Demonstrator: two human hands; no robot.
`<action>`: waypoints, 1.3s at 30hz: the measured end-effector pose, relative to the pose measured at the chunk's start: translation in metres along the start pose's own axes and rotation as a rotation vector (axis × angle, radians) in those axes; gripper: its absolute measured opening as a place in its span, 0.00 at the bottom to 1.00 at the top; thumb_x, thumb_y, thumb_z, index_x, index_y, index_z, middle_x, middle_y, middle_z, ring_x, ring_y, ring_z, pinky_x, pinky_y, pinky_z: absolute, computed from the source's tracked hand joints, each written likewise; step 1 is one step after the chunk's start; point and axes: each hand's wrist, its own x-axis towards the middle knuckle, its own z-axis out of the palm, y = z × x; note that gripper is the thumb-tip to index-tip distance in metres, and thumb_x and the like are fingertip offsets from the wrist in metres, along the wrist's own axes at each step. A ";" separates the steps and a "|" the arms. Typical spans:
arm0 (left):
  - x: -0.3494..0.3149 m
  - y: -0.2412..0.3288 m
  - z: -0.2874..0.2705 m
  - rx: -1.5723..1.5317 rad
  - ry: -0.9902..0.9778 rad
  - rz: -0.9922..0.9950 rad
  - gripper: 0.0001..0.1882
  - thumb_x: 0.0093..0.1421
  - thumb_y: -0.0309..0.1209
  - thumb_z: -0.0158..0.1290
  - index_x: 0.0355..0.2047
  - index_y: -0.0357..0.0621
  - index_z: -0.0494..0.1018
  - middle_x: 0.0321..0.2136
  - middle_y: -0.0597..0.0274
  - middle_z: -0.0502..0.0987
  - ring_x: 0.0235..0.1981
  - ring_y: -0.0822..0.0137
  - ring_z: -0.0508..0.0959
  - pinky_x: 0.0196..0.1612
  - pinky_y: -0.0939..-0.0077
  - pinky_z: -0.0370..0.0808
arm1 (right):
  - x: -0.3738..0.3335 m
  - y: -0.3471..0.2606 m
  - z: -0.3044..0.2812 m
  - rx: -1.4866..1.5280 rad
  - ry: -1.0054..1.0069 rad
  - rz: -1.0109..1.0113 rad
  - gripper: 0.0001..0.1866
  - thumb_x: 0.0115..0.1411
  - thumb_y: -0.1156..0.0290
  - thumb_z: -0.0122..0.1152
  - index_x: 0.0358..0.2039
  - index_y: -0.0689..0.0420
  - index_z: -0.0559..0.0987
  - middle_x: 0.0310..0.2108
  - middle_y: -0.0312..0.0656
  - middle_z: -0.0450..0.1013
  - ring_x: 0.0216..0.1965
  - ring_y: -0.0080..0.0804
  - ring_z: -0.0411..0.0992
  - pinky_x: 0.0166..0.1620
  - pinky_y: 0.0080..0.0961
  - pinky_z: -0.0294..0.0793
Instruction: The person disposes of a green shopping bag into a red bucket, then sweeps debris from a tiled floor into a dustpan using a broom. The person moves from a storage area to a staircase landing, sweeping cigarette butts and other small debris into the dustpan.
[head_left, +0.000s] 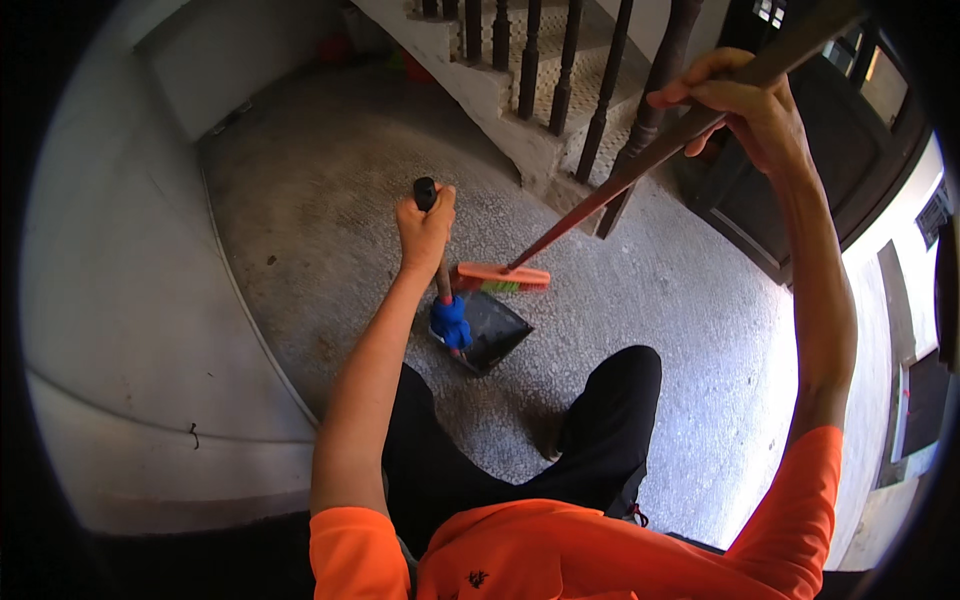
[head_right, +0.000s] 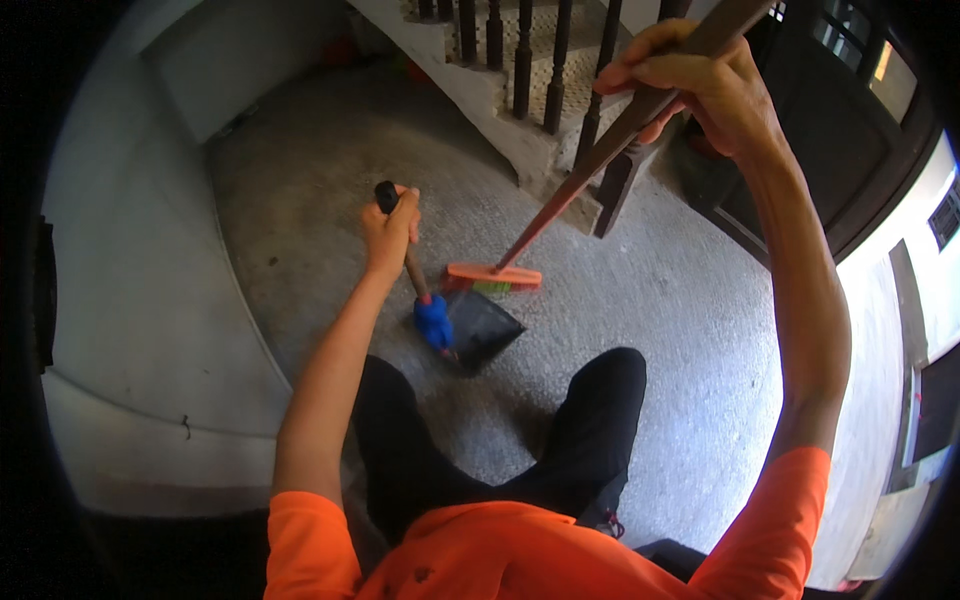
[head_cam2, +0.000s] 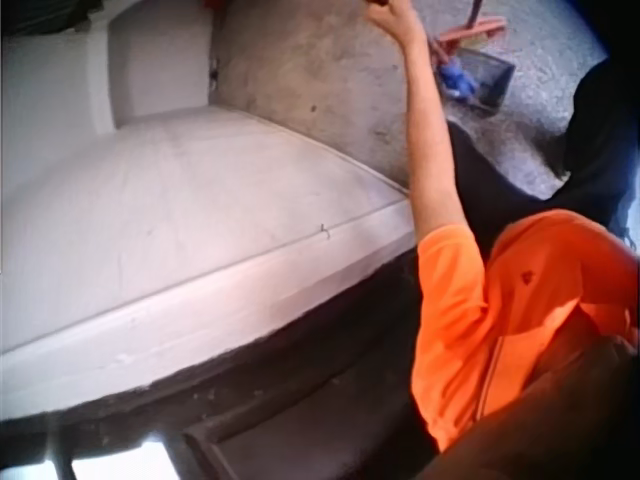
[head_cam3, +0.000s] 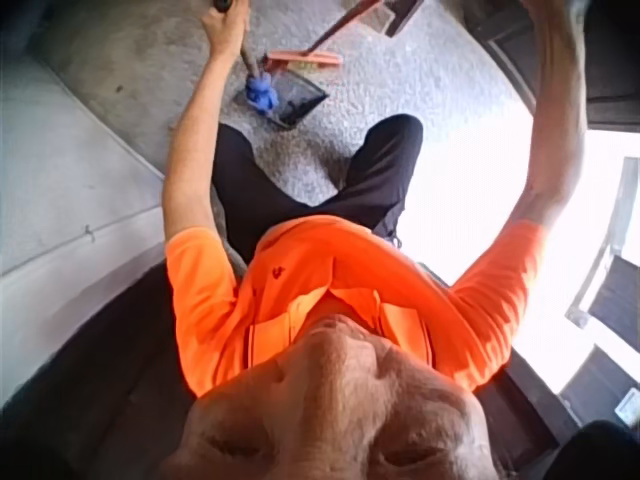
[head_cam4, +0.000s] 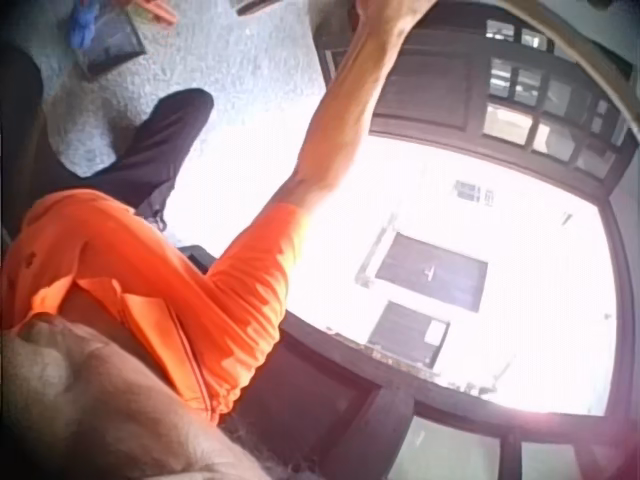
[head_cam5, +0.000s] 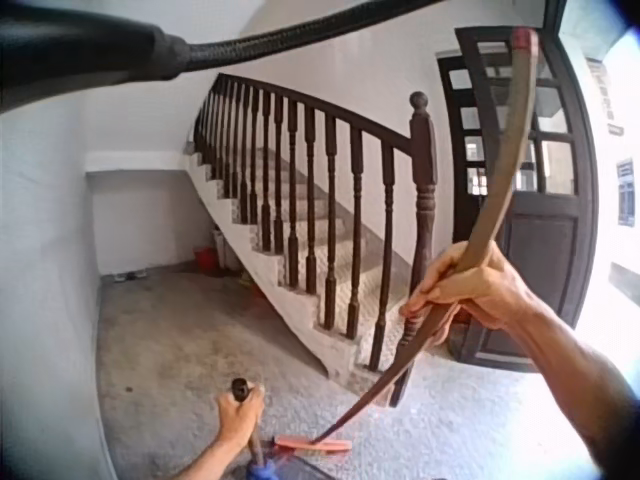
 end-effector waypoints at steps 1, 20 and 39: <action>0.000 0.000 0.000 -0.006 0.001 0.006 0.13 0.58 0.28 0.51 0.17 0.42 0.65 0.11 0.71 0.65 0.11 0.81 0.63 0.13 0.83 0.58 | 0.003 0.000 0.004 0.007 -0.017 -0.024 0.08 0.54 0.77 0.53 0.33 0.64 0.78 0.31 0.52 0.77 0.30 0.37 0.79 0.23 0.24 0.82; 0.008 -0.003 0.004 0.022 0.023 -0.042 0.12 0.58 0.28 0.52 0.18 0.42 0.67 0.12 0.74 0.65 0.13 0.83 0.63 0.15 0.85 0.58 | -0.078 0.366 0.200 -0.170 0.278 0.148 0.06 0.50 0.71 0.63 0.28 0.58 0.78 0.36 0.43 0.78 0.32 0.34 0.77 0.36 0.27 0.74; 0.010 -0.013 0.002 0.035 0.005 0.012 0.11 0.57 0.29 0.52 0.19 0.40 0.68 0.12 0.73 0.65 0.14 0.82 0.64 0.16 0.83 0.59 | -0.085 0.162 0.087 -0.238 0.166 0.342 0.08 0.46 0.78 0.61 0.30 0.63 0.80 0.29 0.43 0.78 0.30 0.27 0.76 0.36 0.21 0.74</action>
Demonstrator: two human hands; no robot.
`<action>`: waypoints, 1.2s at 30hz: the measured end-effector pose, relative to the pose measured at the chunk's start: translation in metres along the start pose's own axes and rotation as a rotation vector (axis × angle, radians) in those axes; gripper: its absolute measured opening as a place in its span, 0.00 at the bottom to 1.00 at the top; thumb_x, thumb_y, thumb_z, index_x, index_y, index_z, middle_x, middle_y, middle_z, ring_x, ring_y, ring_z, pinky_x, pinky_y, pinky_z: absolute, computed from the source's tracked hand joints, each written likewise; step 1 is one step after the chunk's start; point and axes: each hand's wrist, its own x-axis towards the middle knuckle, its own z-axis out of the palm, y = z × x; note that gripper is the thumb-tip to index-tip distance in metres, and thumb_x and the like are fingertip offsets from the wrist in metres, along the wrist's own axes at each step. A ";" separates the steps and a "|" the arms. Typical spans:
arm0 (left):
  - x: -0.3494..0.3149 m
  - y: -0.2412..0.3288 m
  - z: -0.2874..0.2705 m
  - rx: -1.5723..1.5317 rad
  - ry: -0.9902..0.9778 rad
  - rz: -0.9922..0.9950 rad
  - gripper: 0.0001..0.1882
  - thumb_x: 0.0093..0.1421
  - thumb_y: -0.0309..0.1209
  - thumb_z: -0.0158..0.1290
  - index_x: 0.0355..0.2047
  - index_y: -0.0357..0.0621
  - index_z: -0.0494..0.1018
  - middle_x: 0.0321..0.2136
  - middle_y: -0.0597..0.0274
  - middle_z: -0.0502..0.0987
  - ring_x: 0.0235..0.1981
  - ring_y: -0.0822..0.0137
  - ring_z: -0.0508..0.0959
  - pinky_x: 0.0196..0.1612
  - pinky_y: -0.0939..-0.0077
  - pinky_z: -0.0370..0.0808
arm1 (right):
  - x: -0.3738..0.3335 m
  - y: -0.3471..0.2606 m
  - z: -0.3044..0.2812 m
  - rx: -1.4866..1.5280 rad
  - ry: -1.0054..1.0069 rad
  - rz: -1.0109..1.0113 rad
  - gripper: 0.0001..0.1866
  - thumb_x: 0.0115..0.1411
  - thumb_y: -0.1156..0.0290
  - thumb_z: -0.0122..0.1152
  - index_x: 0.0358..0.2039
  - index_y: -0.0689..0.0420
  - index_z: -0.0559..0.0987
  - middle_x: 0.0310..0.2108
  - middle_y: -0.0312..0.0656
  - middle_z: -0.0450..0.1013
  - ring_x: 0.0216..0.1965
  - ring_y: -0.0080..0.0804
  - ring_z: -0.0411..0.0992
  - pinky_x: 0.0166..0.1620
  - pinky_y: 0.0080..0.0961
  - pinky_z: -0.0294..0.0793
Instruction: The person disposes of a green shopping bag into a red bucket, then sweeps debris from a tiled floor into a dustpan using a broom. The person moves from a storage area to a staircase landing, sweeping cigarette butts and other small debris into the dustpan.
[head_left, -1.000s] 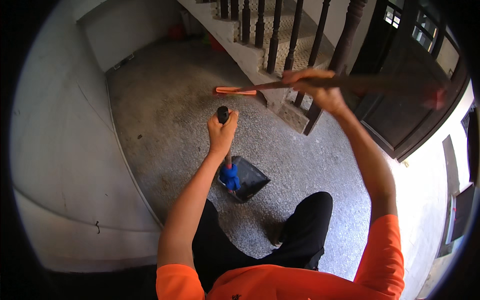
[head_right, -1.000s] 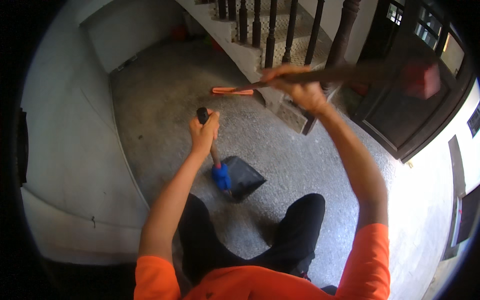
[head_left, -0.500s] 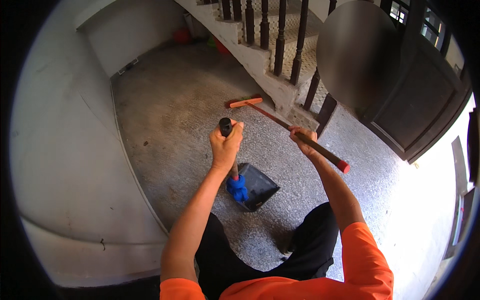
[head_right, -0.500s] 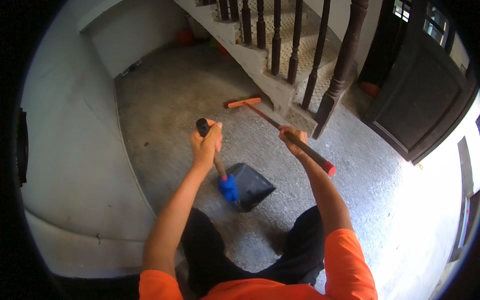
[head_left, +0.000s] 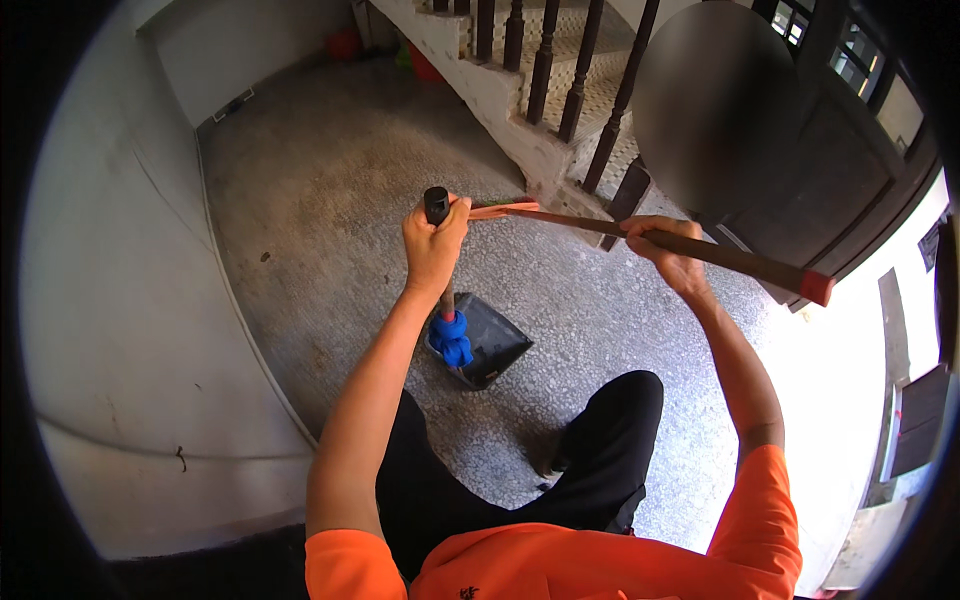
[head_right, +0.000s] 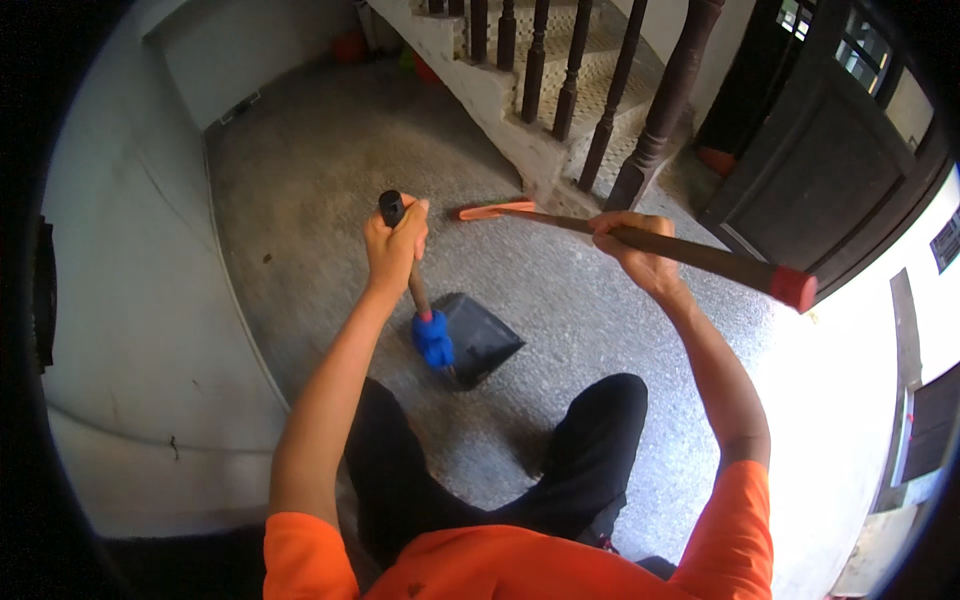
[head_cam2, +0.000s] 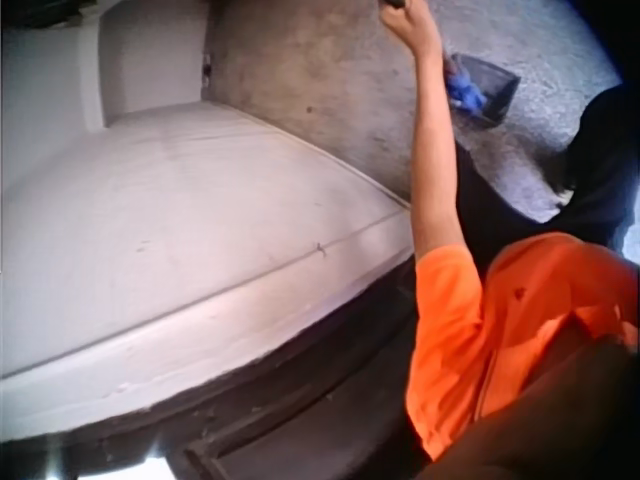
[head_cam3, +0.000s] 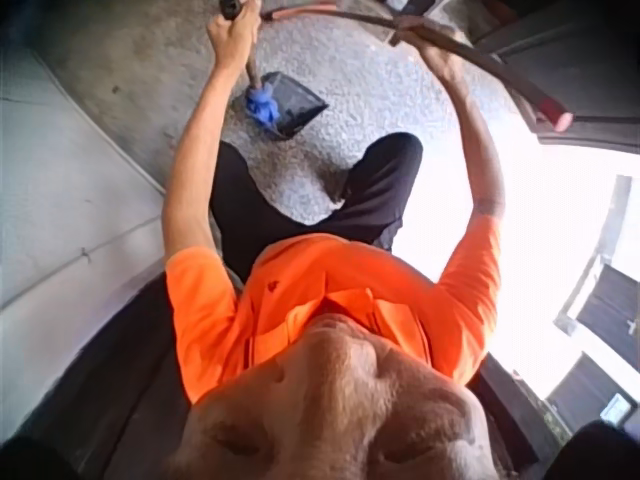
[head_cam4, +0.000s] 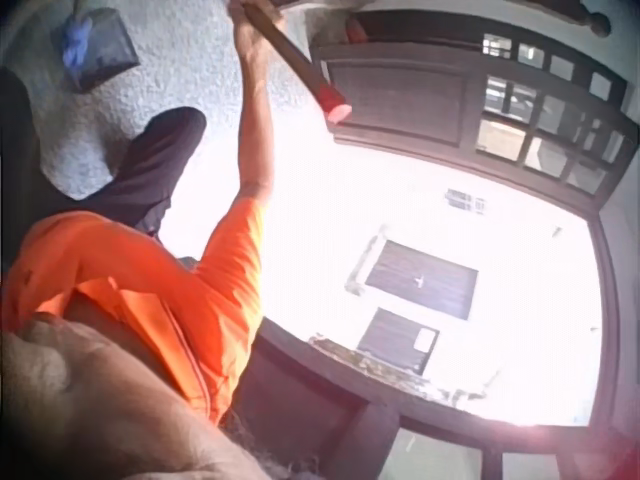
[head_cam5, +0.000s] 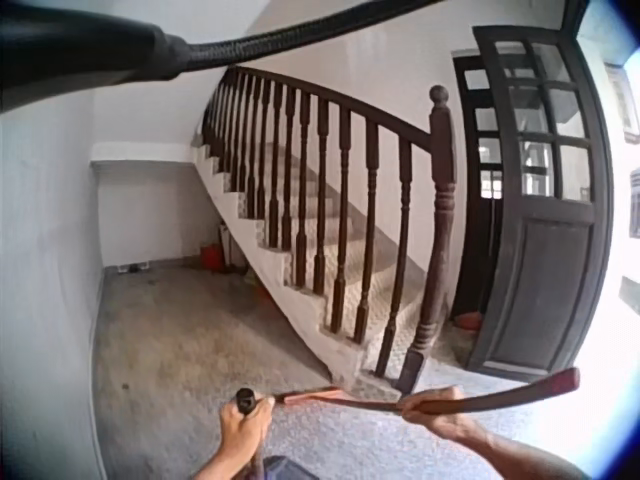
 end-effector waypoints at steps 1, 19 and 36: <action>-0.001 0.000 0.000 0.011 0.000 0.012 0.11 0.57 0.29 0.52 0.19 0.40 0.68 0.12 0.73 0.65 0.14 0.82 0.64 0.16 0.82 0.60 | -0.002 -0.015 -0.006 -0.009 -0.006 0.008 0.08 0.46 0.79 0.61 0.30 0.63 0.81 0.27 0.43 0.78 0.29 0.26 0.76 0.34 0.21 0.75; -0.004 0.003 -0.002 -0.031 -0.022 -0.024 0.12 0.57 0.30 0.53 0.18 0.41 0.67 0.12 0.74 0.66 0.14 0.82 0.65 0.16 0.83 0.60 | 0.037 -0.089 -0.008 -0.185 -0.087 -0.036 0.09 0.50 0.67 0.63 0.28 0.60 0.82 0.20 0.36 0.74 0.22 0.20 0.70 0.26 0.18 0.67; -0.004 -0.002 -0.005 0.013 -0.018 0.028 0.14 0.57 0.29 0.52 0.16 0.42 0.65 0.12 0.75 0.64 0.16 0.83 0.63 0.19 0.82 0.60 | 0.020 -0.094 0.026 -0.130 -0.204 0.092 0.16 0.53 0.60 0.61 0.29 0.63 0.82 0.22 0.43 0.77 0.21 0.26 0.74 0.25 0.23 0.74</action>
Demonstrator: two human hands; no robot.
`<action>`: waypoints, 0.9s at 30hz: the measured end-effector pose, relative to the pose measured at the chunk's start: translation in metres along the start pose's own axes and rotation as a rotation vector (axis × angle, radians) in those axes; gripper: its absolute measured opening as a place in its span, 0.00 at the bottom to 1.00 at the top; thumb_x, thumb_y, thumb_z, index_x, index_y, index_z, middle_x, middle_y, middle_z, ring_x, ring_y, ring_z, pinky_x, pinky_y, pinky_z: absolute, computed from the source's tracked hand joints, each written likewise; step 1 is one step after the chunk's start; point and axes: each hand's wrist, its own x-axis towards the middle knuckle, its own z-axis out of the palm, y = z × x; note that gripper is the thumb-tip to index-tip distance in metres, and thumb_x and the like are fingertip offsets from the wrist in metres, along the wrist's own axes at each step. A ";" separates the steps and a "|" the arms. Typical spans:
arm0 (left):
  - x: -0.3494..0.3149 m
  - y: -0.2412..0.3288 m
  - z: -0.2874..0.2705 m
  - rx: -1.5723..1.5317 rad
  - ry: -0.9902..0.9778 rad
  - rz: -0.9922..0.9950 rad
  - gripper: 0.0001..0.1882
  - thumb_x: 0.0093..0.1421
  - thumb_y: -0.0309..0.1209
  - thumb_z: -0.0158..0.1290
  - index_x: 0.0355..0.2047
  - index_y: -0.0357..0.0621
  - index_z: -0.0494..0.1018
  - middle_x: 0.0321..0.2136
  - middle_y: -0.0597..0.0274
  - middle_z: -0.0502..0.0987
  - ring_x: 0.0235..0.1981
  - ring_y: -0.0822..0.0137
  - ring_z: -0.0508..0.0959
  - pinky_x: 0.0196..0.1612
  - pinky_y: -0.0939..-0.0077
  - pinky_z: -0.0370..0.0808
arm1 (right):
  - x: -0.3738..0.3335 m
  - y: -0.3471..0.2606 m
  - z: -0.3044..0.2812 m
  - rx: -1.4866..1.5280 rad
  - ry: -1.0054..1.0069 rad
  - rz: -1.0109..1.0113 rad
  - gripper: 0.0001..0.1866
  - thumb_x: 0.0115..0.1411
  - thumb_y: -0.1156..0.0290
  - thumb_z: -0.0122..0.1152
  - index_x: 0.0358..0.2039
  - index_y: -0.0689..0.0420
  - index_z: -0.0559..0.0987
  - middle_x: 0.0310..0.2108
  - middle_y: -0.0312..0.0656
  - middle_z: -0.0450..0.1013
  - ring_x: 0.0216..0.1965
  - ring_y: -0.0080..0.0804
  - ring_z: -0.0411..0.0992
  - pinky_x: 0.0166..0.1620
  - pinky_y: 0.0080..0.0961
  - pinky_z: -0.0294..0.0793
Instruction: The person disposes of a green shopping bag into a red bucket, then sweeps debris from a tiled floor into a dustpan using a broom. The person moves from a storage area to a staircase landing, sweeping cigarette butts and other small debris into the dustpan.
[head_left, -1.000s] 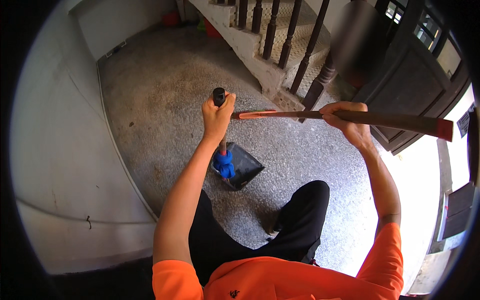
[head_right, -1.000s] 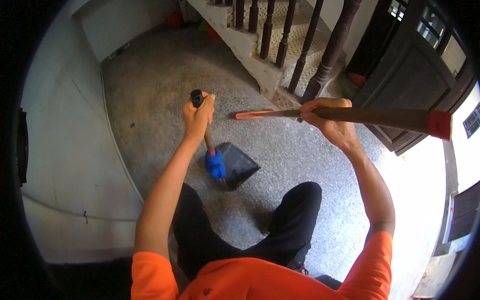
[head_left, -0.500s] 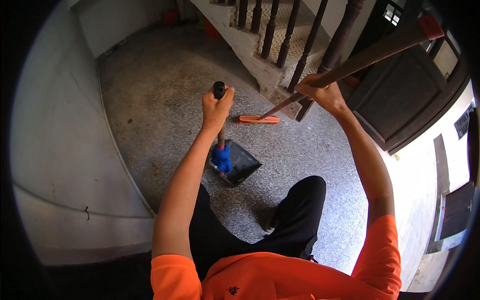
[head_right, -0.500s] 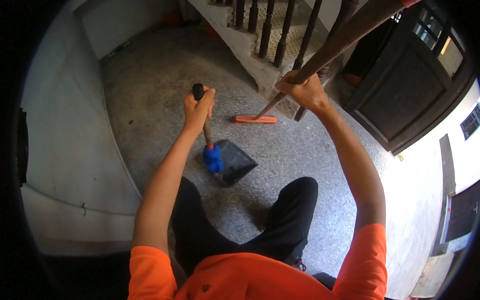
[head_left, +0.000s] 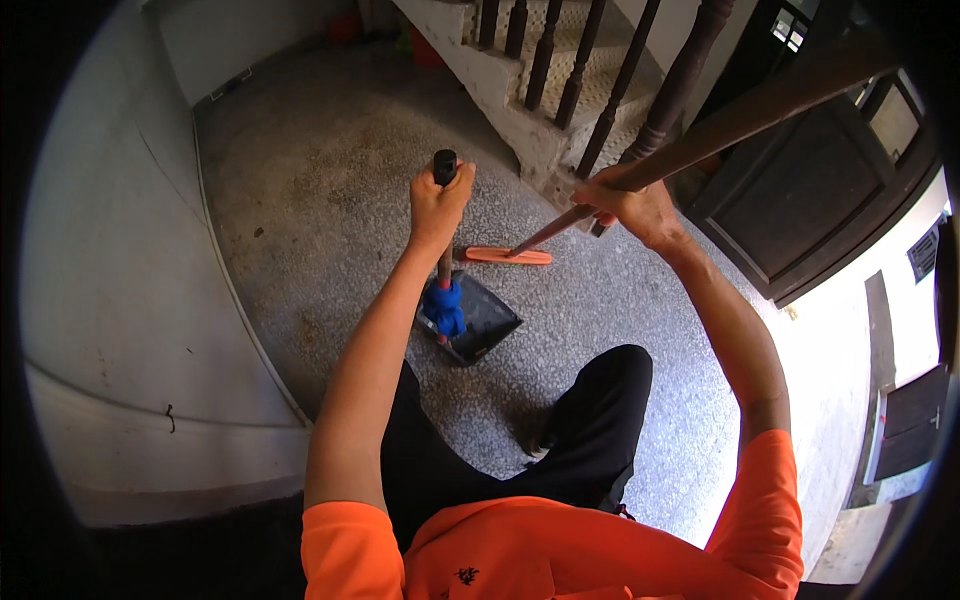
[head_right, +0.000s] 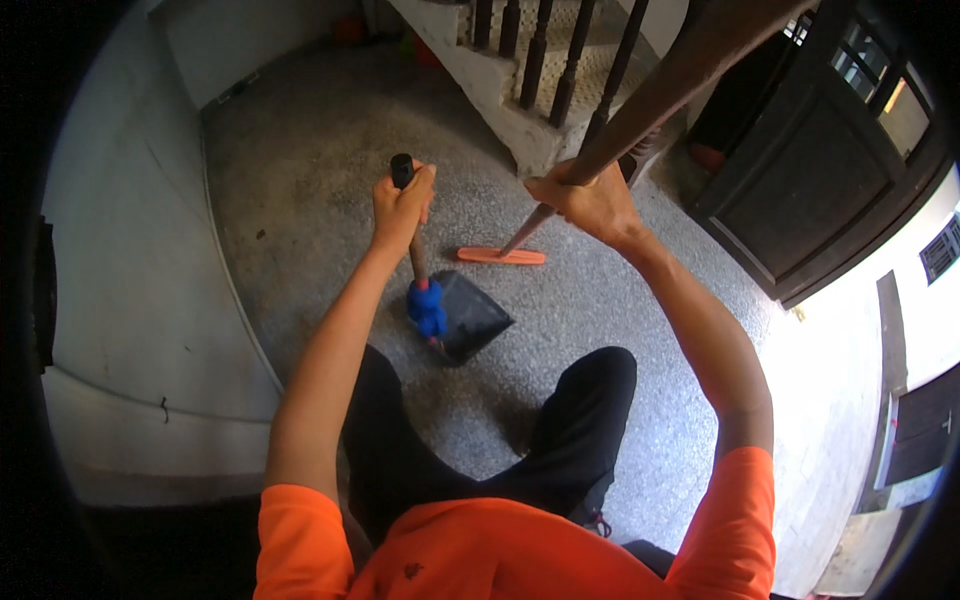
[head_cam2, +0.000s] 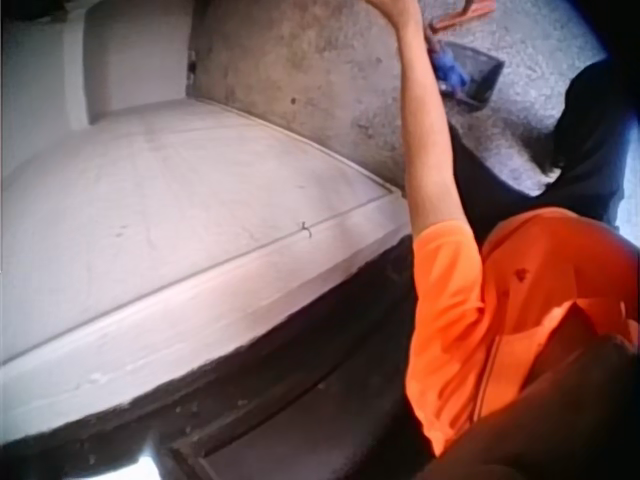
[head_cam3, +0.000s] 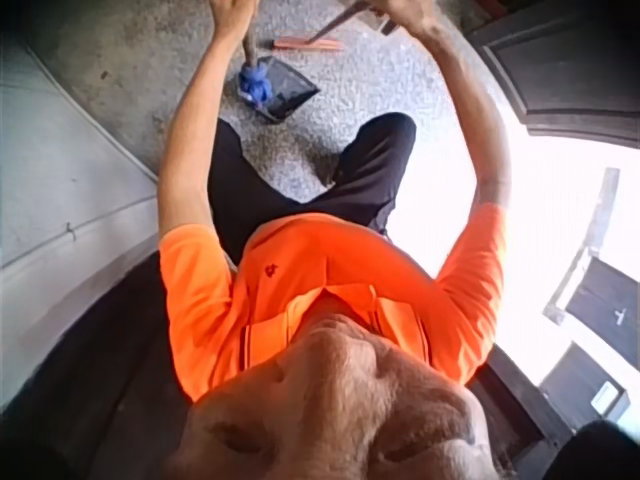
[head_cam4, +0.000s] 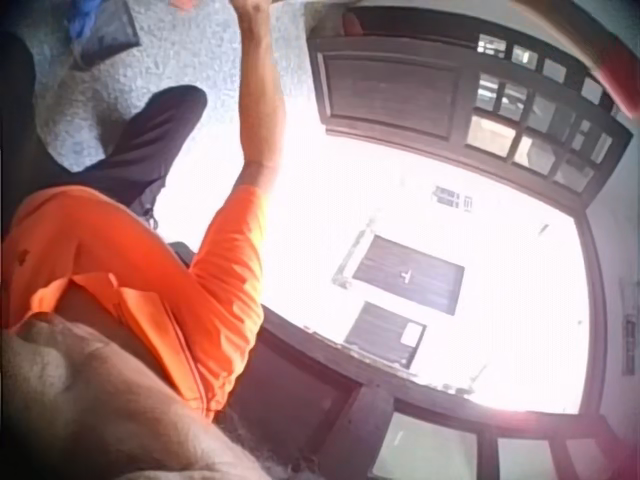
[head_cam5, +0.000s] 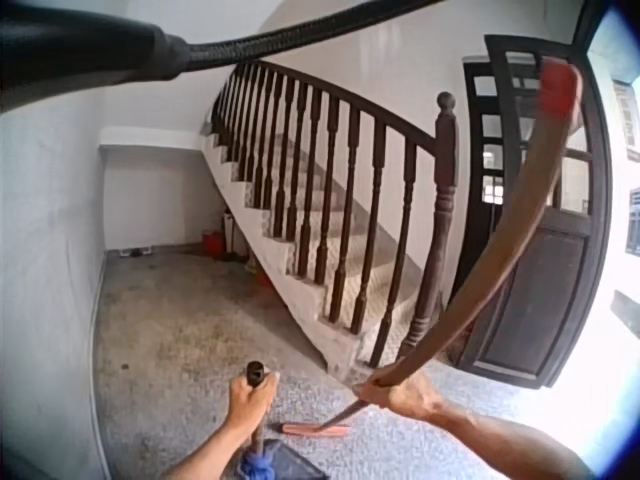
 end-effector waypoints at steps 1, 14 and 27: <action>-0.001 0.003 0.002 -0.014 0.001 -0.019 0.14 0.57 0.29 0.52 0.16 0.42 0.65 0.12 0.75 0.64 0.16 0.83 0.63 0.19 0.82 0.60 | -0.002 -0.009 -0.004 0.032 -0.019 0.052 0.17 0.53 0.60 0.61 0.29 0.64 0.82 0.23 0.44 0.77 0.22 0.27 0.75 0.26 0.23 0.75; 0.000 0.002 0.004 -0.063 0.051 -0.041 0.11 0.57 0.30 0.53 0.19 0.45 0.67 0.12 0.73 0.65 0.12 0.82 0.64 0.14 0.84 0.59 | -0.029 -0.047 -0.044 0.306 -0.041 0.029 0.22 0.54 0.54 0.63 0.27 0.66 0.80 0.22 0.50 0.77 0.19 0.32 0.77 0.20 0.22 0.77; 0.000 0.006 0.005 -0.049 0.002 -0.051 0.11 0.59 0.29 0.52 0.20 0.43 0.67 0.11 0.71 0.65 0.10 0.81 0.63 0.12 0.84 0.58 | -0.014 0.020 -0.093 0.193 0.242 0.020 0.12 0.52 0.67 0.59 0.28 0.65 0.80 0.26 0.46 0.78 0.24 0.33 0.78 0.26 0.24 0.79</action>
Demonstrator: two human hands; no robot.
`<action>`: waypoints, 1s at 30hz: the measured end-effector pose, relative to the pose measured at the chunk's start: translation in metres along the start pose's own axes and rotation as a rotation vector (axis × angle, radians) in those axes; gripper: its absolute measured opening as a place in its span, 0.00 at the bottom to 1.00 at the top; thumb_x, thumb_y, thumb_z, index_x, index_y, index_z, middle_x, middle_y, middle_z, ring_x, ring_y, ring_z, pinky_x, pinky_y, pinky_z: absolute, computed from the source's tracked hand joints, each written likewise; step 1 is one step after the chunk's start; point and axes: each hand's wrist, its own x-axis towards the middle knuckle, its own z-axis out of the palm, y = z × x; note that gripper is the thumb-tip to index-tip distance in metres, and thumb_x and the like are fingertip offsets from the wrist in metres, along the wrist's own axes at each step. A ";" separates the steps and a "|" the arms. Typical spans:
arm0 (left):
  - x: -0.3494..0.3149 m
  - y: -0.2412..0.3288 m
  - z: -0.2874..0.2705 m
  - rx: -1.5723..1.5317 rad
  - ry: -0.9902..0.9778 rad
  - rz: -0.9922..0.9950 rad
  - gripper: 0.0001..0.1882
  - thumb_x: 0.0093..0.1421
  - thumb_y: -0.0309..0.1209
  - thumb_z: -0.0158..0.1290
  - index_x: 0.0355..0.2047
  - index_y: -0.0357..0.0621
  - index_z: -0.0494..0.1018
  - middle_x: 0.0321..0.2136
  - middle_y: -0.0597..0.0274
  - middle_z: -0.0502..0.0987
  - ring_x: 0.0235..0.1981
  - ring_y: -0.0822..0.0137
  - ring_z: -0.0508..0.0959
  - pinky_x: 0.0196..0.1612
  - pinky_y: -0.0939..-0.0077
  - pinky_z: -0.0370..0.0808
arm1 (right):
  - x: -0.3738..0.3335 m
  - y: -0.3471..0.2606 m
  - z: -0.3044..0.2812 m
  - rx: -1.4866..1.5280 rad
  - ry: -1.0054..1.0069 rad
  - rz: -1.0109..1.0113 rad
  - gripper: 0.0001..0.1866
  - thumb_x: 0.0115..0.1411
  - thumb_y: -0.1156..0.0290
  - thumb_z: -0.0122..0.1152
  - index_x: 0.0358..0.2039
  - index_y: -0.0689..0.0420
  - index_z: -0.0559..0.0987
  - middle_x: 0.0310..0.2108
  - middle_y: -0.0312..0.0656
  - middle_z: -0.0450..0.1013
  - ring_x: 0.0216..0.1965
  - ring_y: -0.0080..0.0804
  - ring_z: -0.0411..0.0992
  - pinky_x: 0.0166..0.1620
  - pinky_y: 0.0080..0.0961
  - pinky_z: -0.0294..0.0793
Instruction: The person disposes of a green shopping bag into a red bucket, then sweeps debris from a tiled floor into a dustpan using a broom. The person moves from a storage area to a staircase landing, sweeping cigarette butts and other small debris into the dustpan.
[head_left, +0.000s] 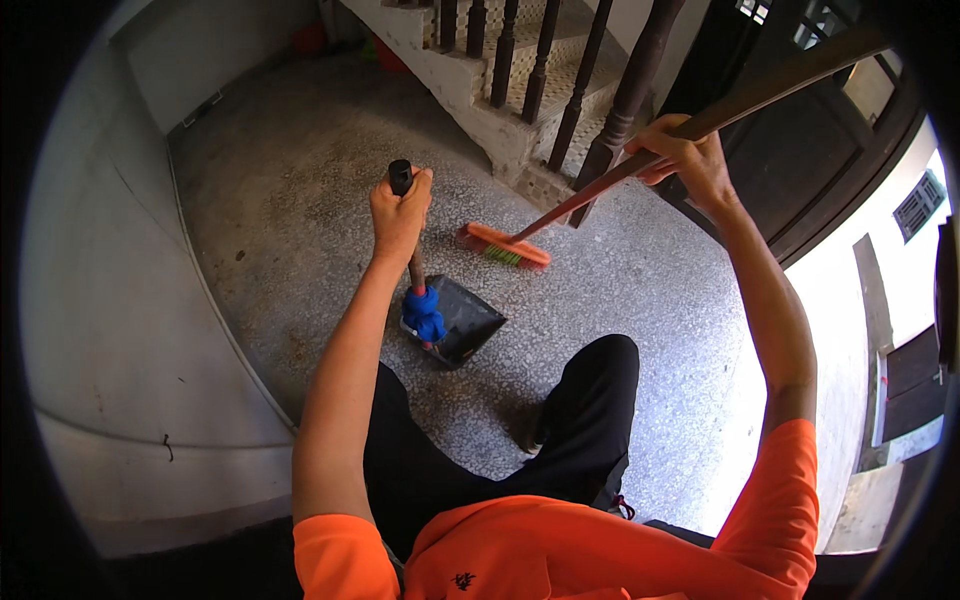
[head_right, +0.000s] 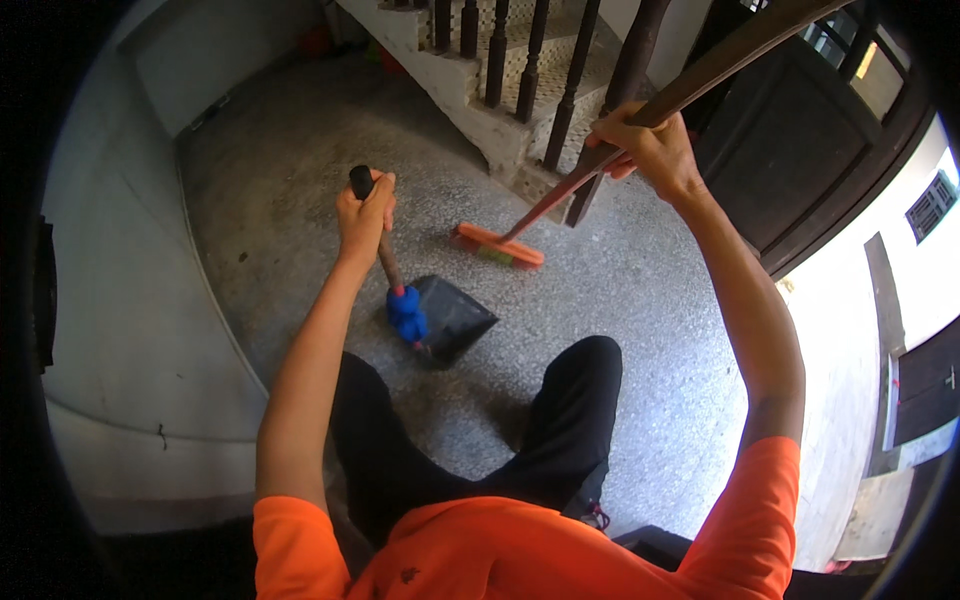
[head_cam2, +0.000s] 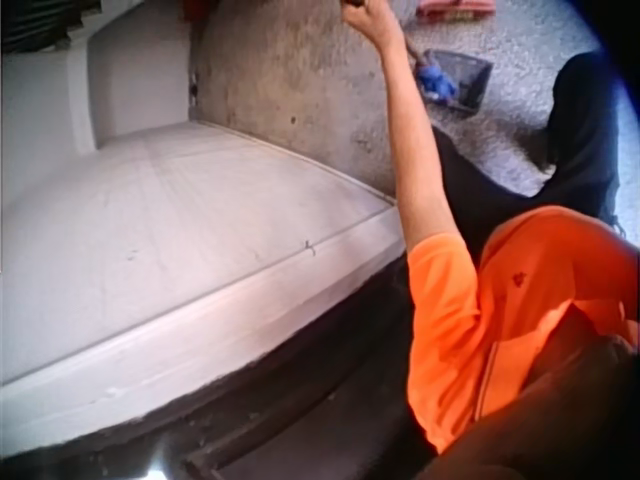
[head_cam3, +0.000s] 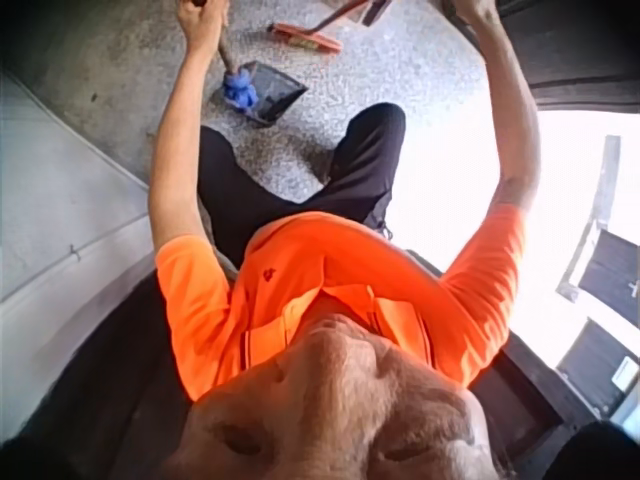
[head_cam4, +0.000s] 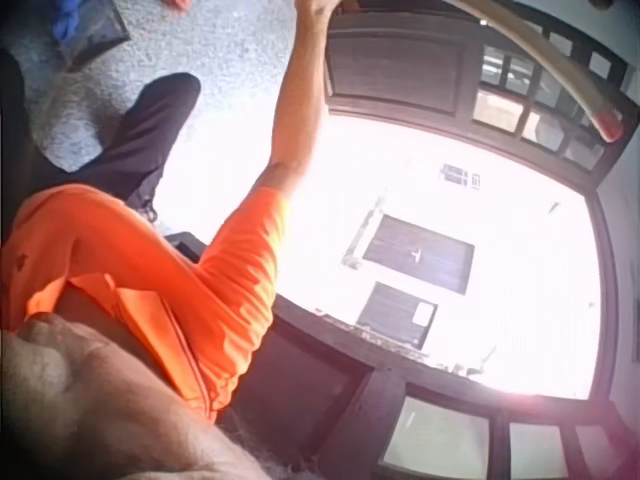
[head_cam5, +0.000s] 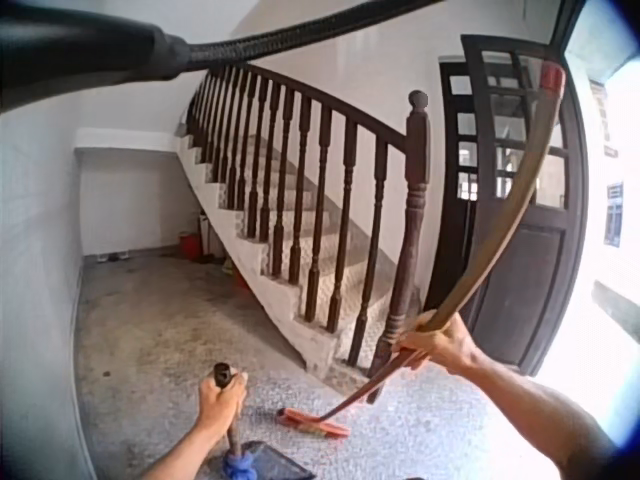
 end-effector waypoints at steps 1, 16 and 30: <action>-0.001 0.001 0.001 0.004 0.004 0.001 0.11 0.59 0.30 0.52 0.20 0.43 0.67 0.11 0.71 0.65 0.10 0.82 0.63 0.12 0.84 0.58 | 0.003 0.011 0.002 -0.031 0.012 -0.006 0.12 0.52 0.67 0.59 0.28 0.64 0.80 0.26 0.46 0.78 0.24 0.32 0.78 0.26 0.24 0.79; 0.000 0.001 -0.002 0.012 -0.037 0.016 0.11 0.59 0.29 0.50 0.20 0.43 0.67 0.11 0.71 0.64 0.11 0.80 0.63 0.15 0.83 0.59 | 0.006 0.089 0.047 -0.465 -0.057 0.039 0.17 0.47 0.56 0.62 0.22 0.59 0.80 0.19 0.45 0.75 0.25 0.40 0.76 0.31 0.34 0.72; 0.000 -0.002 -0.001 0.000 -0.016 0.020 0.09 0.59 0.29 0.51 0.22 0.43 0.69 0.11 0.71 0.65 0.11 0.80 0.62 0.14 0.83 0.59 | -0.023 -0.017 0.058 -0.077 -0.122 -0.052 0.24 0.54 0.50 0.61 0.21 0.62 0.79 0.18 0.44 0.75 0.13 0.26 0.73 0.16 0.20 0.73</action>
